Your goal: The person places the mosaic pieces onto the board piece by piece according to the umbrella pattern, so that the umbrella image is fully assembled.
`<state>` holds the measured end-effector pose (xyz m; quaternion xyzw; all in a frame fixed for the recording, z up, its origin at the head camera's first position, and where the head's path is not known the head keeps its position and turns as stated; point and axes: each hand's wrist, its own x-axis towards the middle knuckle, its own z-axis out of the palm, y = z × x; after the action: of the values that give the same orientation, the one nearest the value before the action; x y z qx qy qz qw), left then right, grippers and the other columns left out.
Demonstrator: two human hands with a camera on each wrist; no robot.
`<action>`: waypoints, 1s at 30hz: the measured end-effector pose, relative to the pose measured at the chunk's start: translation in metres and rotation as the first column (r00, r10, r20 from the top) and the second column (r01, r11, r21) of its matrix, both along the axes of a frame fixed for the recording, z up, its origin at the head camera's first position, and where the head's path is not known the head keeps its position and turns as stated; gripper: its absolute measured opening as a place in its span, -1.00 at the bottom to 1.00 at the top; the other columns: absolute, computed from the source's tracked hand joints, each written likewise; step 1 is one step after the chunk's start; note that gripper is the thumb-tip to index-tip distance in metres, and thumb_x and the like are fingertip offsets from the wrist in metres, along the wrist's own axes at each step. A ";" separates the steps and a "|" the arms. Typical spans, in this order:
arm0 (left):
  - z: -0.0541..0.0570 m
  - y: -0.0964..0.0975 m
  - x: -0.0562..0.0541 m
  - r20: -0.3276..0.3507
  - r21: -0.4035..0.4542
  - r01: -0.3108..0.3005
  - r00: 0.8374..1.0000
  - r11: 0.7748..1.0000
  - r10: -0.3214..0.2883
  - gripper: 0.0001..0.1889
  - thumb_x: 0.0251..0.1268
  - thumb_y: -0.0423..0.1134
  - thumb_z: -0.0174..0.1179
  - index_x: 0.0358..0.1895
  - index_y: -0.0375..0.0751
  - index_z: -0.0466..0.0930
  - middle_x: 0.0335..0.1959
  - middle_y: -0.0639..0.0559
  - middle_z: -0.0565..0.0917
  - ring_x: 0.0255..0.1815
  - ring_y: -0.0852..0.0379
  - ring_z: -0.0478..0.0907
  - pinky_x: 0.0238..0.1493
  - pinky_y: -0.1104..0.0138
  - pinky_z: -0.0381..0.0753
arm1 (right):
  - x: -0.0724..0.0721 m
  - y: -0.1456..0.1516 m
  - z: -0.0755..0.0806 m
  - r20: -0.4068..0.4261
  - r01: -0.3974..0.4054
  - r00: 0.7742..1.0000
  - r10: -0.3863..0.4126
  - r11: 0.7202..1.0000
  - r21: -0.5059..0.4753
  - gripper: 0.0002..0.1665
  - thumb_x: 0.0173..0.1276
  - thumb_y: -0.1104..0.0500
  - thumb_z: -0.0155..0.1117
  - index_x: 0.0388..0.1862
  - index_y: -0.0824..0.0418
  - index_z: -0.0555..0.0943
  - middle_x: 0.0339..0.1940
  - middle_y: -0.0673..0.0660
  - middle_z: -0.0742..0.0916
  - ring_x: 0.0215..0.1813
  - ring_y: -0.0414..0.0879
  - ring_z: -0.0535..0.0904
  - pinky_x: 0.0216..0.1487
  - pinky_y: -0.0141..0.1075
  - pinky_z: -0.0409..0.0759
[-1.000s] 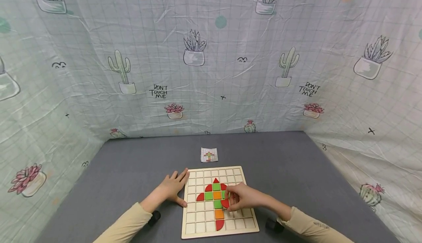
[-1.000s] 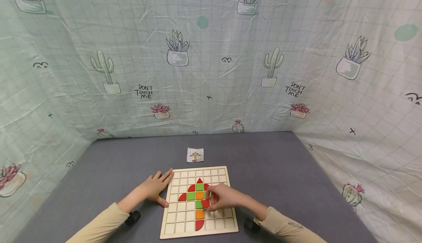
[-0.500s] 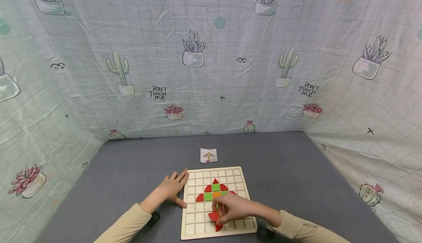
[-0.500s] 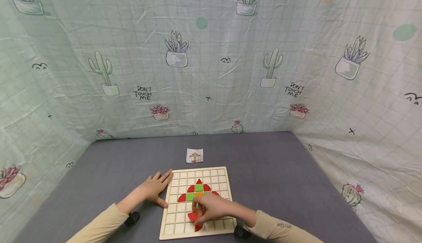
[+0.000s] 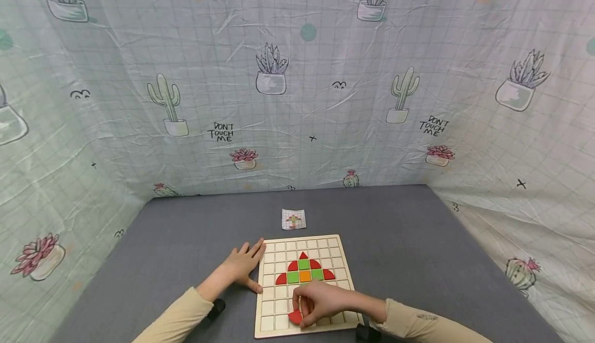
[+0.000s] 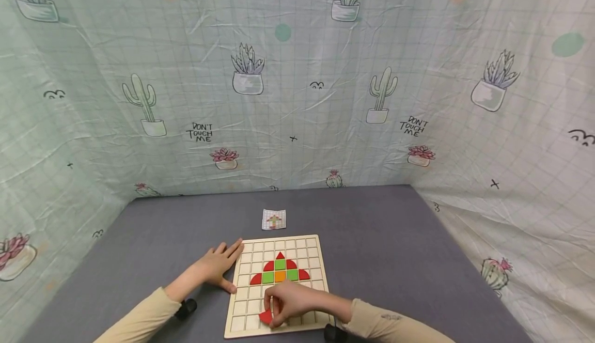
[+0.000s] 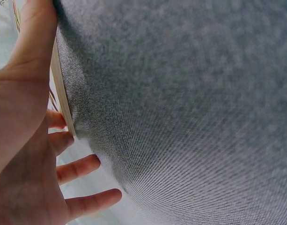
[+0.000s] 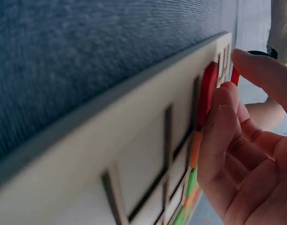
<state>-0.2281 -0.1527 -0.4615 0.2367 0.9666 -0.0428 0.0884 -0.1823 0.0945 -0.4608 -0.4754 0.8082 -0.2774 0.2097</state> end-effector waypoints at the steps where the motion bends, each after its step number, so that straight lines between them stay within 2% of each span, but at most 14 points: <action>1: 0.000 0.000 0.000 0.001 0.002 0.000 1.000 1.000 0.000 0.20 -0.41 0.41 0.23 0.36 -0.24 0.04 0.40 -0.11 0.08 0.29 -0.21 0.15 0.10 -0.12 0.24 | 0.000 -0.001 -0.001 0.002 0.003 1.000 -0.003 1.000 0.003 -0.76 0.04 0.19 0.36 -0.34 0.19 0.50 -0.64 0.00 0.64 -0.64 -0.52 0.35 -0.53 -0.58 0.42; 10: 0.000 0.000 0.000 0.020 0.011 -0.012 1.000 1.000 0.012 0.20 -0.40 0.39 0.24 0.37 -0.24 0.02 0.41 -0.13 0.06 0.31 -0.24 0.12 0.11 -0.14 0.22 | 0.000 -0.004 -0.007 -0.065 0.036 0.997 -0.033 0.999 0.040 -0.73 -0.06 0.16 0.43 -0.39 0.13 0.53 -0.71 -0.07 0.61 -0.66 -0.55 0.32 -0.56 -0.61 0.38; 19: 0.000 0.000 -0.001 0.009 0.009 0.000 1.000 1.000 0.000 0.20 -0.41 0.40 0.24 0.36 -0.26 0.03 0.40 -0.13 0.07 0.30 -0.24 0.14 0.10 -0.13 0.23 | -0.003 -0.007 -0.002 -0.001 0.048 0.999 -0.048 0.998 0.049 -0.86 0.04 0.16 0.34 -0.45 0.16 0.57 -0.74 -0.09 0.56 -0.68 -0.53 0.32 -0.60 -0.57 0.37; 30: -0.002 -0.001 -0.002 0.010 0.012 0.000 1.000 1.000 0.000 0.19 -0.38 0.39 0.24 0.37 -0.25 0.02 0.41 -0.13 0.06 0.30 -0.23 0.13 0.10 -0.13 0.23 | -0.001 -0.010 0.001 -0.017 0.107 0.994 -0.106 0.991 0.084 -0.89 -0.05 0.23 0.35 -0.54 0.17 0.56 -0.78 -0.13 0.52 -0.70 -0.49 0.30 -0.63 -0.57 0.34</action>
<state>-0.2303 -0.1538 -0.4632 0.2375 0.9664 -0.0360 0.0916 -0.1828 0.0845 -0.4594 -0.4242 0.8446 -0.2507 0.2094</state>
